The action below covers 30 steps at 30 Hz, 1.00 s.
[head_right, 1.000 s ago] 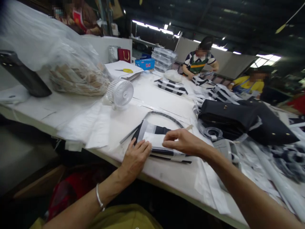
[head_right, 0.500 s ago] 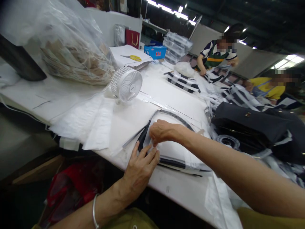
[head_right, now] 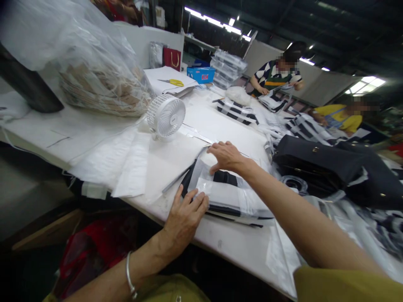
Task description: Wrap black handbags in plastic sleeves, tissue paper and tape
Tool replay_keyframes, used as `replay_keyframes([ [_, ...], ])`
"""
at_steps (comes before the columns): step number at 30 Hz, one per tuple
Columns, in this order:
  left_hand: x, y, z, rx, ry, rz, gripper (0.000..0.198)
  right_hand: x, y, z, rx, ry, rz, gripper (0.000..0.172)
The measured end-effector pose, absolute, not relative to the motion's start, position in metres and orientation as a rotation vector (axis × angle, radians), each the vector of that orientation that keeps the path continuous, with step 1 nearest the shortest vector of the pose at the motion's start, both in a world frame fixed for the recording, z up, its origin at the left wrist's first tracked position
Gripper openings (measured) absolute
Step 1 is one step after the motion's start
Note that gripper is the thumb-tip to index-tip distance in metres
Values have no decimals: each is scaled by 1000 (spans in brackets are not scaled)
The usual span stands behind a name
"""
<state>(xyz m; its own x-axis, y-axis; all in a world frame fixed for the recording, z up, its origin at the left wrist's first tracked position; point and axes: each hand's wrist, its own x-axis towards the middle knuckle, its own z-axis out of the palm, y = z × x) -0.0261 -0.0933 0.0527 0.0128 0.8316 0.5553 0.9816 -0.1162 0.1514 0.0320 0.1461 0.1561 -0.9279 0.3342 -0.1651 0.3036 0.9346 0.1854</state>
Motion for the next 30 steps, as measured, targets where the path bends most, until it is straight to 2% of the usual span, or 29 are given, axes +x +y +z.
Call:
replay_keyframes([
  [3, -27, -95, 55, -2016, -1876, -755, 32, 49, 143, 147, 672, 2999, -53, 106],
  [5, -27, -95, 55, -2010, -1883, -742, 31, 53, 134, 129, 670, 2992, -241, 116],
  [7, -27, -93, 54, -1992, -1880, -739, 30, 53, 129, 110, 729, 2927, -356, 118],
  [10, -27, -92, 51, -1974, -1865, -757, 29, 56, 137, 97, 931, 2904, -373, 110],
  [13, -27, -92, 48, -1978, -1856, -795, 30, 67, 145, 109, 1089, 2995, -291, 97],
  [16, -27, -92, 45, -1962, -1833, -856, 31, 80, 127, 117, 1039, 3074, -332, 82],
  [19, -27, -91, 42, -1958, -1812, -894, 31, 86, 94, 105, 976, 3039, -338, 70],
  [22, -28, -92, 45, -1997, -1815, -871, 32, 89, 77, 95, 1035, 2958, -405, 70],
  [26, -37, -92, 66, -2141, -1826, -781, 33, 111, 85, 113, 1041, 2989, -573, 70],
  [30, -42, -79, 97, -2179, -1833, -744, 35, 151, 91, 129, 1010, 2981, -496, 68],
])
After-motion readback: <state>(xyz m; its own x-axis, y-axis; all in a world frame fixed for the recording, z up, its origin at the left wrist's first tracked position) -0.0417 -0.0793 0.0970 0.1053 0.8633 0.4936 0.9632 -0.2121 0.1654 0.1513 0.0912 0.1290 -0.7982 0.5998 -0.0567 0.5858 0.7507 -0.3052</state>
